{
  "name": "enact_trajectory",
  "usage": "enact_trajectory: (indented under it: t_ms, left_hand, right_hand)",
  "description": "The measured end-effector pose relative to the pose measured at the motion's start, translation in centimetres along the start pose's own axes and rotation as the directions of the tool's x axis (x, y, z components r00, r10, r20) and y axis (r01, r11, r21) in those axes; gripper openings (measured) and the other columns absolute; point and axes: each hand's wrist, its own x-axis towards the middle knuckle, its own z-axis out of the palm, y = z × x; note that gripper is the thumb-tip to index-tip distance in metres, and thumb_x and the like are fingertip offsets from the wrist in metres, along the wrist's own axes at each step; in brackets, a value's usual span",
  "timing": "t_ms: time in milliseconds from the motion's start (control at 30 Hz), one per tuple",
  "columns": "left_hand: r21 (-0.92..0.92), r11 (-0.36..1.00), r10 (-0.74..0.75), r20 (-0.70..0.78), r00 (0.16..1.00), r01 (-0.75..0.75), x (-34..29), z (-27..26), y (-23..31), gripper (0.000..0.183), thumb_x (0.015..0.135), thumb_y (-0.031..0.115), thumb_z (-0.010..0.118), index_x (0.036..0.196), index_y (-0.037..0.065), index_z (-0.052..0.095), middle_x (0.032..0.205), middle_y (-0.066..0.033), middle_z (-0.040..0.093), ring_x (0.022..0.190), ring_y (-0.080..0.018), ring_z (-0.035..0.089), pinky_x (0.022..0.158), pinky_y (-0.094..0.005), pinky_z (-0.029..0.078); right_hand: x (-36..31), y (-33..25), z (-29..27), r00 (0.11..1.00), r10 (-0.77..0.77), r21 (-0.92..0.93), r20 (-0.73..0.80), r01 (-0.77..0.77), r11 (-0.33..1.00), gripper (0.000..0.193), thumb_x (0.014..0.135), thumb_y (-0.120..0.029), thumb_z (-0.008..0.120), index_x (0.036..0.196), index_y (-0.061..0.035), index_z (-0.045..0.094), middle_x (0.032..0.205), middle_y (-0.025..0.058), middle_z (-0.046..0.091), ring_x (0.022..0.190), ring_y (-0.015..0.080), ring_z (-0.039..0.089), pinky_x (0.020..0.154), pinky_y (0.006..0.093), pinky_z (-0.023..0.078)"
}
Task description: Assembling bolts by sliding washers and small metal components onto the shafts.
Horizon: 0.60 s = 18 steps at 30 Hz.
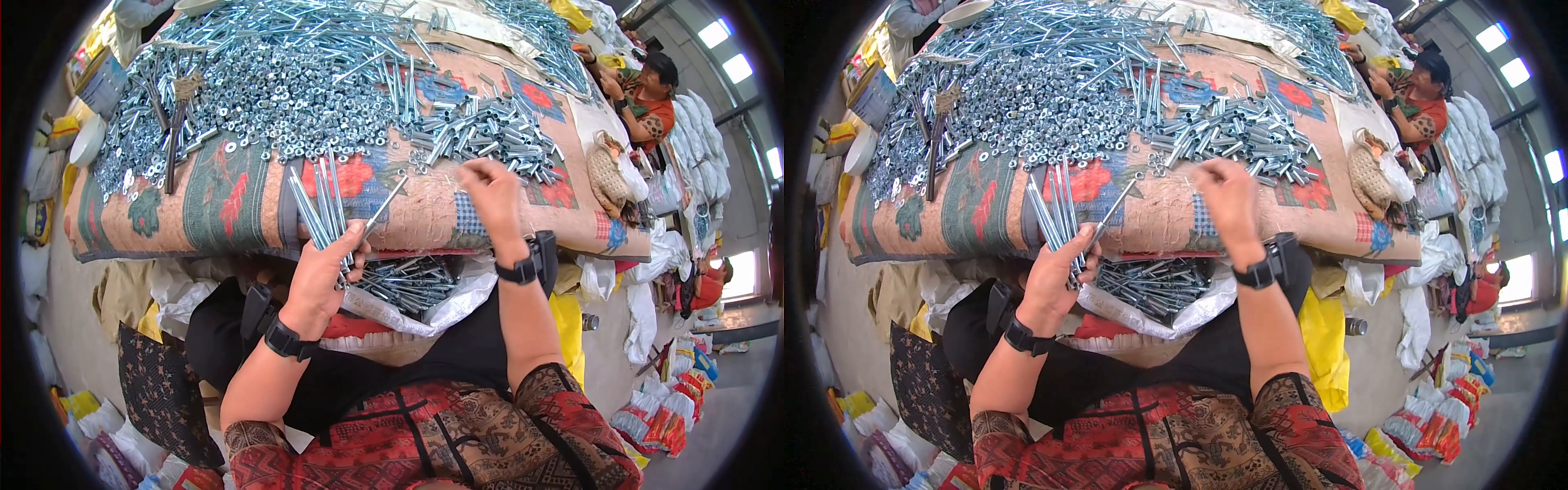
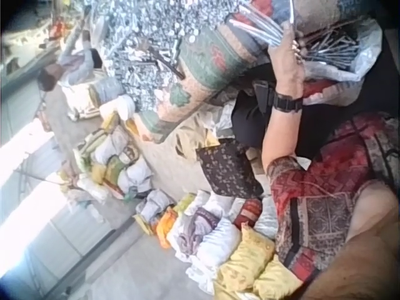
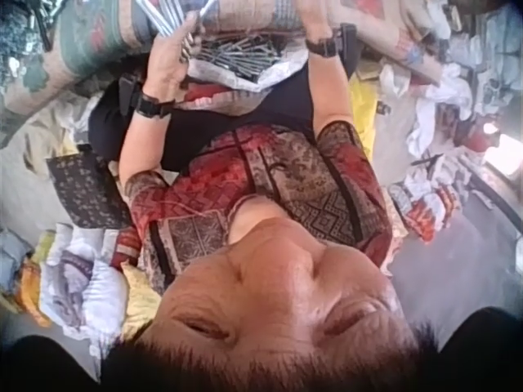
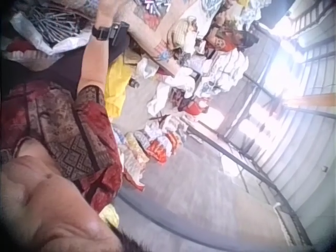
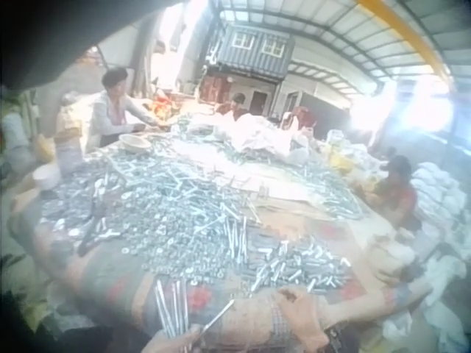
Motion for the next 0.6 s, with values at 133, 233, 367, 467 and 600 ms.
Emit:
enact_trajectory:
  t_ms: [133,233,367,467,600]
  left_hand:
    - [-0.008,0.999,0.037,0.003,0.999,-0.037,0.3,0.4,0.0,0.020,0.087,0.016,0.067,0.102,0.003,0.061,0.075,-0.0033,0.059,0.062,-0.0093,0.052,0.050,-0.0220,0.039]
    - [-0.047,0.998,0.043,-0.001,0.999,-0.043,0.2,0.4,0.0,0.020,0.087,0.016,0.068,0.101,0.003,0.061,0.076,-0.0029,0.058,0.063,-0.0097,0.053,0.053,-0.0231,0.041]
    - [-0.085,0.996,0.041,0.004,0.999,-0.041,0.3,-0.1,0.0,0.021,0.089,0.016,0.064,0.106,0.004,0.059,0.082,-0.0037,0.061,0.069,-0.0108,0.056,0.057,-0.0245,0.045]
    - [-0.139,0.990,0.004,-0.035,0.999,-0.009,0.0,0.5,0.6,0.019,0.091,0.014,0.060,0.108,0.006,0.056,0.087,-0.0049,0.063,0.073,-0.0109,0.058,0.059,-0.0246,0.047]
    - [-0.163,0.986,-0.016,0.074,0.997,0.028,0.4,-0.1,0.4,0.020,0.092,0.011,0.058,0.112,0.007,0.054,0.091,-0.0064,0.062,0.071,-0.0103,0.054,0.054,-0.0215,0.042]
  right_hand:
    - [1.7,3.5,-0.7,0.990,-0.136,-0.385,-0.045,0.109,0.917,0.019,0.076,-0.017,0.070,0.091,-0.0055,0.068,0.081,0.0113,0.065,0.073,0.0228,0.063,0.068,0.0333,0.048]
    - [1.7,3.0,0.0,0.969,-0.239,-0.430,-0.063,0.190,0.883,0.015,0.075,-0.017,0.069,0.086,-0.0071,0.068,0.081,0.0116,0.063,0.075,0.0279,0.062,0.068,0.0380,0.048]
    - [2.1,2.0,-0.1,0.997,-0.076,-0.241,0.029,0.081,0.967,0.012,0.075,-0.011,0.067,0.084,-0.0039,0.065,0.081,0.0113,0.063,0.073,0.0250,0.063,0.068,0.0358,0.050]
    - [1.6,-0.6,1.4,0.941,-0.241,0.100,0.237,0.223,0.970,0.014,0.077,-0.005,0.065,0.091,-0.0010,0.065,0.079,0.0101,0.064,0.068,0.0163,0.061,0.064,0.0292,0.047]
    - [2.3,0.4,3.2,0.822,-0.504,-0.232,0.265,0.562,0.794,0.022,0.076,-0.006,0.066,0.096,-0.0008,0.062,0.080,0.0154,0.061,0.078,0.0325,0.061,0.068,0.0386,0.048]
